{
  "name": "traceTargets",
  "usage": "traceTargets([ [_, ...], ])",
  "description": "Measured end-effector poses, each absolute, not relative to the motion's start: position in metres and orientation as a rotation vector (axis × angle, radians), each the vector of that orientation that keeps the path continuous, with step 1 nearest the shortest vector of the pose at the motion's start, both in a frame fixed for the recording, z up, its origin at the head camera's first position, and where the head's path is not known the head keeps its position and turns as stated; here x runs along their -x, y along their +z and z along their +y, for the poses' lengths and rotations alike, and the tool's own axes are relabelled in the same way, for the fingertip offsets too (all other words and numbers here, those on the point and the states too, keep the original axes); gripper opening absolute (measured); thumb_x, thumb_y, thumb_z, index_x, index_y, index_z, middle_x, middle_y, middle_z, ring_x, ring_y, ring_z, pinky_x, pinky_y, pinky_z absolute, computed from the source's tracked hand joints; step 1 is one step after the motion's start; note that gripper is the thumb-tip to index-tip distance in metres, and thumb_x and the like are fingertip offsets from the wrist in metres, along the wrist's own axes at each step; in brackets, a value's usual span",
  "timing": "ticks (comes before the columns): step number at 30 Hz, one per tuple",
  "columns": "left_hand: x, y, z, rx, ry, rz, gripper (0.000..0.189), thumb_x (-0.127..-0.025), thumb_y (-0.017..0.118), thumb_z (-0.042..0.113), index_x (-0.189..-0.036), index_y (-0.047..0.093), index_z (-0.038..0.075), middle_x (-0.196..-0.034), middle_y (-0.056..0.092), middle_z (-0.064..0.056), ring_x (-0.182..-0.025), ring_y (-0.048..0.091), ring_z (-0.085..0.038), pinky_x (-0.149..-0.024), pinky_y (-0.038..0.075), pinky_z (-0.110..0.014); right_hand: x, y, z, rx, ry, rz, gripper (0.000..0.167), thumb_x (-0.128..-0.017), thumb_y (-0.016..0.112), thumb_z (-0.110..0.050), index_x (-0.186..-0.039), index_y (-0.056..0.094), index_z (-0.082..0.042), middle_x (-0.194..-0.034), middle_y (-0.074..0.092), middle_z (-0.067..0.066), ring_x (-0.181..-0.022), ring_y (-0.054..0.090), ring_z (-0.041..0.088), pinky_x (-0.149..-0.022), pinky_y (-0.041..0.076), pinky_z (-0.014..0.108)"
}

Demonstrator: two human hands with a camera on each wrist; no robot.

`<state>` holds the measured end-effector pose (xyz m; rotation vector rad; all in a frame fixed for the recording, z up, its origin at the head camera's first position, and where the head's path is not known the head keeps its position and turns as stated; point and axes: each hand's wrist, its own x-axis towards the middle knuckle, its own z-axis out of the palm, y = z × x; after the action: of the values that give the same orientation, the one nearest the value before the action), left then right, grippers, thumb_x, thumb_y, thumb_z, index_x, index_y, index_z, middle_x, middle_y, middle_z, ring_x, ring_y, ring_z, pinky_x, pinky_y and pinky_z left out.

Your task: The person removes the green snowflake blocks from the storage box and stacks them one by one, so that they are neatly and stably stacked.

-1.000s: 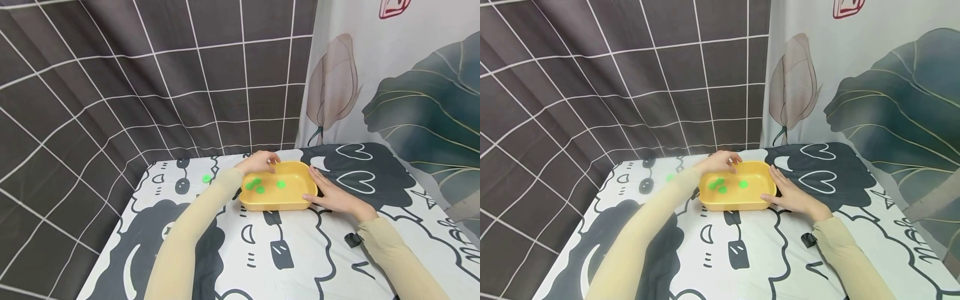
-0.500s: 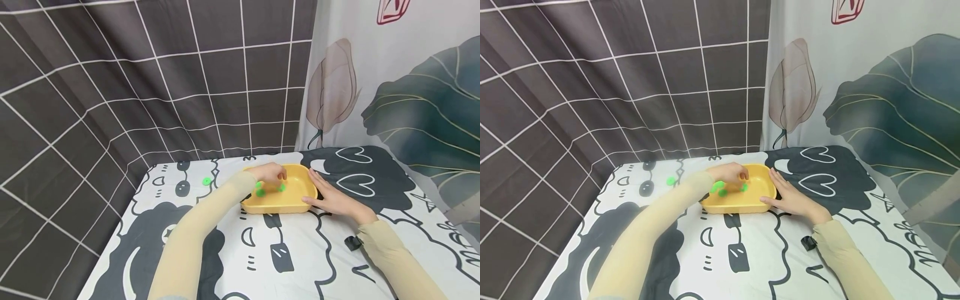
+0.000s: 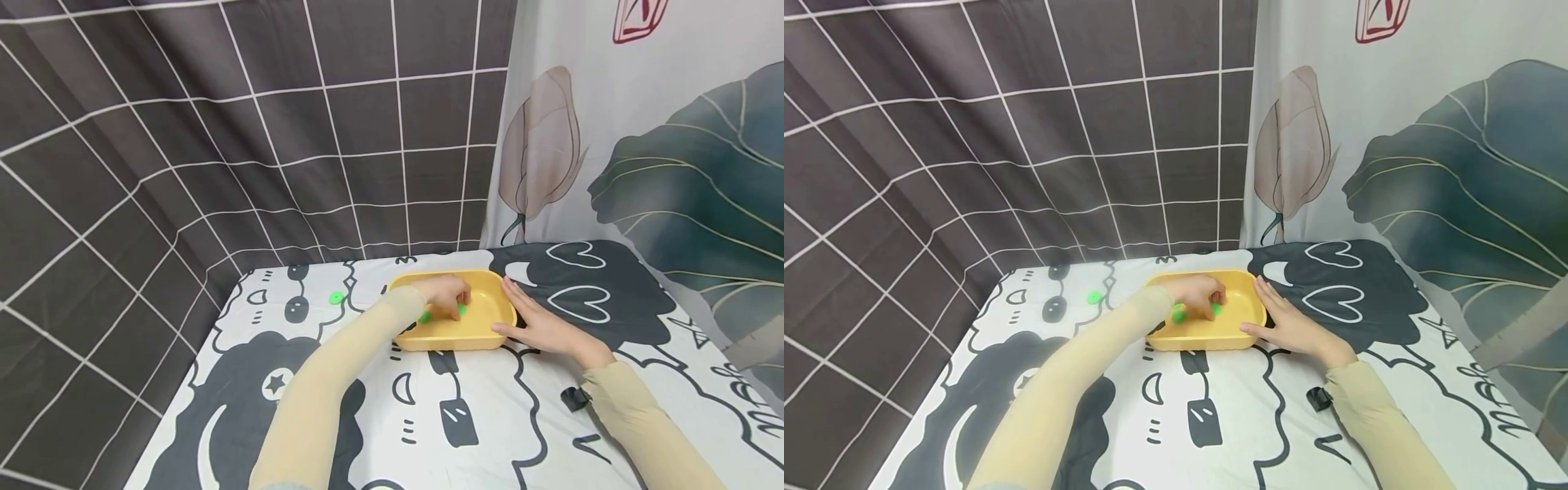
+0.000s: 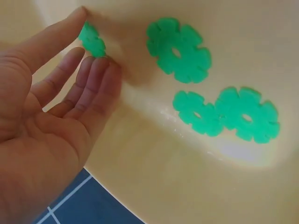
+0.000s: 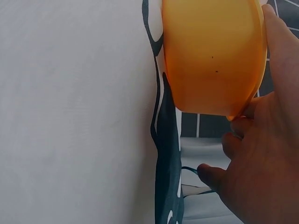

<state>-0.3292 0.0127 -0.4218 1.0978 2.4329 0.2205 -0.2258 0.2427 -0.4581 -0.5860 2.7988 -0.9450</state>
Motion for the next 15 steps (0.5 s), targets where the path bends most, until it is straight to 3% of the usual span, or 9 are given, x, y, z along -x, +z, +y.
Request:
traceTargets([
  [15, 0.3351, -0.4272, 0.0134, -1.029, 0.272, 2.394, 0.026, -0.083, 0.081, 0.009, -0.103, 0.064, 0.01, -0.094, 0.059, 0.002, -0.085, 0.051, -0.011, -0.075, 0.043, -0.017, 0.2255, -0.4597, 0.2435, 0.583, -0.948, 2.806, 0.101, -0.094, 0.064, -0.055, -0.162, 0.005, -0.008, -0.168, 0.0, 0.016, -0.152, 0.004, 0.042, -0.115, 0.017, 0.067],
])
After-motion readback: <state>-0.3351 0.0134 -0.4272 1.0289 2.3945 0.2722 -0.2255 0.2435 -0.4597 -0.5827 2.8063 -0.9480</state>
